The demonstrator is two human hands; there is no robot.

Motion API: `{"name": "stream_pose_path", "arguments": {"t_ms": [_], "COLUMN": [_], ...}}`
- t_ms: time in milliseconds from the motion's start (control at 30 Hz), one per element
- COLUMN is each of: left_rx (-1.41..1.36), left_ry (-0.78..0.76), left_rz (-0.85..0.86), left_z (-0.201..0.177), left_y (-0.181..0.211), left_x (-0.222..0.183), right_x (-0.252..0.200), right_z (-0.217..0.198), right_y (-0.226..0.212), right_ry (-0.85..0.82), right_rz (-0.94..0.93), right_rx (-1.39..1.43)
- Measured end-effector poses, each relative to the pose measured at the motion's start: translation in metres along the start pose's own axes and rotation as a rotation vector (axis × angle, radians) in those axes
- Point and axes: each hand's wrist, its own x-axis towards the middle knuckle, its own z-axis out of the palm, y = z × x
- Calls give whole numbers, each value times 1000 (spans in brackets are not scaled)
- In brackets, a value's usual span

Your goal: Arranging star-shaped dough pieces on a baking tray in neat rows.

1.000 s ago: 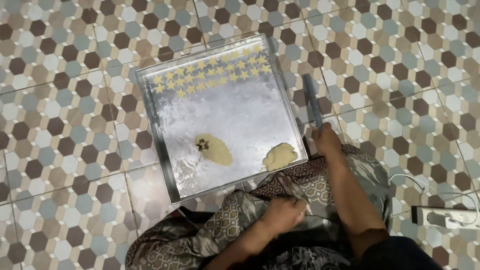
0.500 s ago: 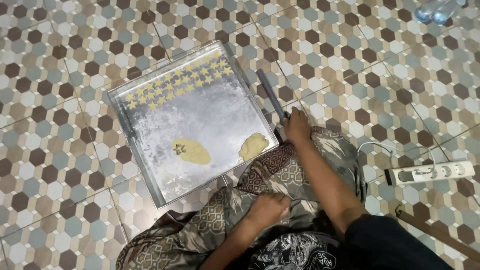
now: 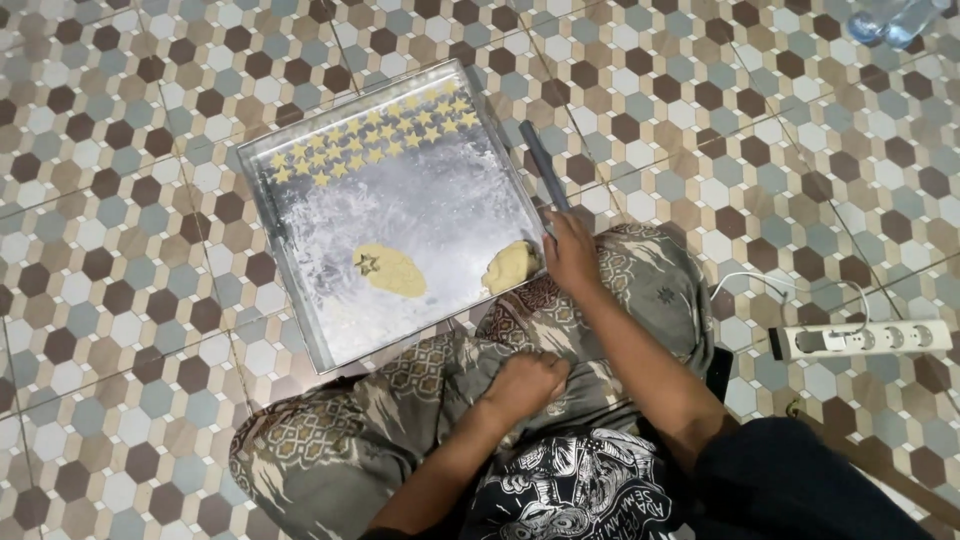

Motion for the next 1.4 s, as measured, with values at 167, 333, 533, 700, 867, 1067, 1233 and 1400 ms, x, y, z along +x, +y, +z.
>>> {"name": "stream_pose_path", "arguments": {"t_ms": [167, 333, 533, 700, 867, 1067, 1233, 1400], "left_rx": [-65, -453, -1040, -815, -219, -53, 3, -43], "left_ry": [-33, -322, -457, -265, -6, 228, 97, 153], "left_rz": [-55, -101, -232, -437, -902, -1071, -964, -955], "left_z": [-5, -28, -73, -155, -140, -132, -121, -126], "left_y": [8, 21, -4, -94, -234, -284, -297, -298], "left_x": [1, -2, -32, -46, -107, -119, -120, -123], "right_x": [10, 13, 1, 5, 14, 37, 57, 61], "right_z": [27, 31, 38, 48, 73, 136, 196, 233], "right_y": [28, 14, 17, 4, -12, -77, -117, -131], "right_ry": [48, 28, -111, -176, -252, -276, -384, -468], "right_rz": [-37, -19, -51, -150, -160, -395, -409, -433], "right_rx": [79, 56, 9, 40, 40, 68, 88, 17]}}
